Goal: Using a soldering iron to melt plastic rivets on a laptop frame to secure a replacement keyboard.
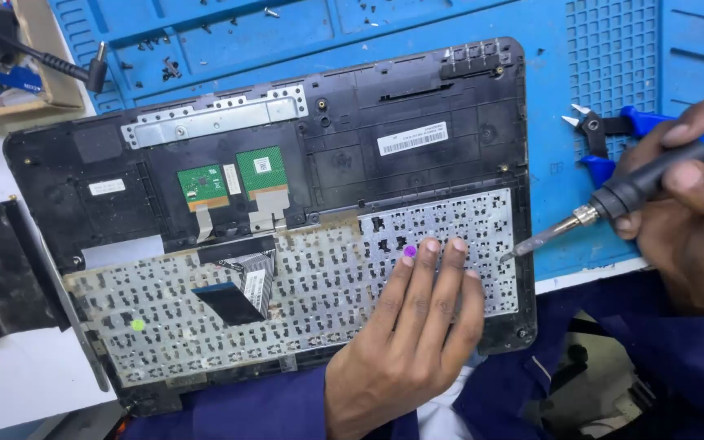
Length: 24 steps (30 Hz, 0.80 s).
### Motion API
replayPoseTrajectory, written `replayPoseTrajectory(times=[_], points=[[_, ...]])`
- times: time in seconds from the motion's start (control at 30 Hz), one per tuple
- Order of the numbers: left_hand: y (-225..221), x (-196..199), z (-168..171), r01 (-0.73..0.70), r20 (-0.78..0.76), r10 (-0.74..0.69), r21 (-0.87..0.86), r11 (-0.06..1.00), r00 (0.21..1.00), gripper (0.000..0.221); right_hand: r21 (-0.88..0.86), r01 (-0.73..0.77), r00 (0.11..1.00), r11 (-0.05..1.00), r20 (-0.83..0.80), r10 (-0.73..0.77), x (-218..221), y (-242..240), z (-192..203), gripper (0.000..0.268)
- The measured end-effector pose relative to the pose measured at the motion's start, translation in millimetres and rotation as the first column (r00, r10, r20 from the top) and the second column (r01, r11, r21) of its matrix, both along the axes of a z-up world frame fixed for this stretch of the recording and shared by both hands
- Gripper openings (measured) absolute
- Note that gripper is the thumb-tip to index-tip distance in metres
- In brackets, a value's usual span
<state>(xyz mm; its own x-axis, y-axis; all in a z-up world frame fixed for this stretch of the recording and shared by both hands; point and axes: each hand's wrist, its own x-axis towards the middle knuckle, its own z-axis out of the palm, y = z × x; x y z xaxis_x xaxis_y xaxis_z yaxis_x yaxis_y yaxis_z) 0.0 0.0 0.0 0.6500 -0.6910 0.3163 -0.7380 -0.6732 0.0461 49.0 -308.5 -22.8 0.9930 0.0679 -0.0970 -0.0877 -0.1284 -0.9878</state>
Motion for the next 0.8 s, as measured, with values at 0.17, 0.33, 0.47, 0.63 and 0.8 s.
replayPoseTrajectory(times=[0.17, 0.33, 0.47, 0.63, 0.8], points=[[2.9, -2.6, 0.3, 0.049, -0.002, -0.049, 0.129, 0.99, 0.999, 0.04, 0.125, 0.062, 0.998, 0.99, 0.013, -0.064, 12.9, 13.4, 11.8, 0.025], [-5.9, 1.5, 2.8, 0.088, 0.001, -0.091, 0.248, 0.965, 0.996, 0.043, 0.312, 0.109, 0.993, 0.944, 0.016, -0.12, 21.7, 18.3, 18.2, 0.02], [-2.4, -10.6, -0.6, 0.07, -0.02, -0.067, 0.297, 0.952, 0.998, 0.046, 0.413, 0.021, 0.998, 0.91, 0.043, -0.043, 17.9, 19.6, 15.1, 0.021], [6.0, -14.6, -6.3, 0.081, 0.06, -0.099, 0.257, 0.963, 0.993, 0.047, 0.385, -0.044, 0.997, 0.922, 0.071, 0.018, 15.1, 12.4, 17.8, 0.043], [9.1, -23.1, -7.8, 0.052, 0.071, -0.058, 0.094, 0.994, 0.996, 0.047, 0.186, -0.235, 0.943, 0.954, 0.282, 0.178, 14.6, 2.9, 14.8, 0.05]])
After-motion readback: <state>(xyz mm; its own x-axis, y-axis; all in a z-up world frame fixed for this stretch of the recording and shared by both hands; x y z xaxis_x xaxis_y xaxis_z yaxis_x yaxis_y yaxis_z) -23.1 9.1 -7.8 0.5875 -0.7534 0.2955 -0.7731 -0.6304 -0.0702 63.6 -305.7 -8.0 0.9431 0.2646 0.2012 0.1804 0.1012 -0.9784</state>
